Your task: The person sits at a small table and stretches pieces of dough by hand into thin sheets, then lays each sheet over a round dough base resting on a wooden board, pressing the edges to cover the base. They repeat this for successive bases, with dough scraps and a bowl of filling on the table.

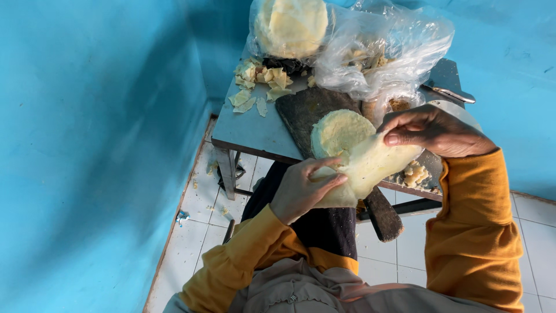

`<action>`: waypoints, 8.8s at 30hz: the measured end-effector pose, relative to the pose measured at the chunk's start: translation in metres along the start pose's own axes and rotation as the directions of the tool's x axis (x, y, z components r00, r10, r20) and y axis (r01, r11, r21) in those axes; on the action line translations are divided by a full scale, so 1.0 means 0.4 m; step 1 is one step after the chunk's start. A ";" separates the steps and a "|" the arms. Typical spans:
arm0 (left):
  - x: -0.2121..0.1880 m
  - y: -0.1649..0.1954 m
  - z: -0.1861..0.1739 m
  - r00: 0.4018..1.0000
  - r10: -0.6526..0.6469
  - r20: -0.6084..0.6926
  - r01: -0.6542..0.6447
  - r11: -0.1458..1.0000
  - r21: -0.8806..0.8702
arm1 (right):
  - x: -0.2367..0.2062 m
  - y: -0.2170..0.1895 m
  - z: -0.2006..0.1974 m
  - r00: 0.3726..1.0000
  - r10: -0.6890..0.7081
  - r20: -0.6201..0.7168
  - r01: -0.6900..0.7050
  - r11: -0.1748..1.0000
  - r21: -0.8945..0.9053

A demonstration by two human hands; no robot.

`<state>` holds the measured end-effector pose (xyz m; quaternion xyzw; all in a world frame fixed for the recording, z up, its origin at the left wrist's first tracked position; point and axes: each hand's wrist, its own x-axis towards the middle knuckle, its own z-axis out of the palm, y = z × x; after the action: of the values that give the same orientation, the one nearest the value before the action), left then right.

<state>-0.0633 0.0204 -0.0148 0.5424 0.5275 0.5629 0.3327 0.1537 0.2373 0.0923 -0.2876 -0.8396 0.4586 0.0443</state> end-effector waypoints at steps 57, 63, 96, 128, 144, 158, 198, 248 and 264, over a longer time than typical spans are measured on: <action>0.016 -0.069 0.053 0.975 0.223 -0.011 -0.200 0.896 0.397 | 0.036 0.071 0.213 0.922 -0.351 -0.162 0.264 0.879 -0.397; 0.009 -0.072 0.050 0.992 0.130 0.002 -0.118 0.894 0.433 | 0.022 0.086 0.185 0.943 -0.284 -0.170 0.229 0.930 -0.287; 0.004 -0.052 0.047 0.975 0.219 -0.028 -0.195 0.913 0.359 | 0.099 0.083 0.177 0.778 -0.346 -0.524 0.053 0.868 -0.494; -0.195 0.030 0.084 0.969 -0.212 0.124 0.242 0.733 -0.636 | -0.255 -0.061 0.590 0.679 -0.377 -0.630 0.202 0.921 -0.332; -0.190 0.049 0.103 0.937 -0.343 0.069 0.309 0.717 -0.625 | -0.257 0.068 0.580 0.838 0.002 -0.546 0.256 0.882 0.396; -0.222 -0.038 0.148 0.966 -0.251 -0.055 0.159 0.751 -0.641 | -0.224 0.050 0.608 0.811 -0.015 -0.585 0.340 0.826 0.449; 0.051 -0.007 -0.122 0.972 -0.046 0.232 -0.012 0.970 0.241 | 0.183 0.136 0.137 0.900 0.267 -0.346 -0.061 0.861 0.505; -0.006 -0.116 0.032 0.886 -0.363 0.288 0.455 0.563 -0.690 | -0.162 0.204 0.392 0.764 0.455 -0.458 0.221 0.481 0.848; -0.098 -0.041 0.021 0.881 -0.433 0.192 0.445 0.618 -0.648 | -0.159 0.014 0.526 0.668 -0.093 -0.738 0.317 0.933 0.170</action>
<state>-0.0509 -0.0109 -0.0418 0.2429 0.4001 0.6118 0.6377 0.1379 0.0499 -0.0213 -0.3369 -0.7070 0.4165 0.4617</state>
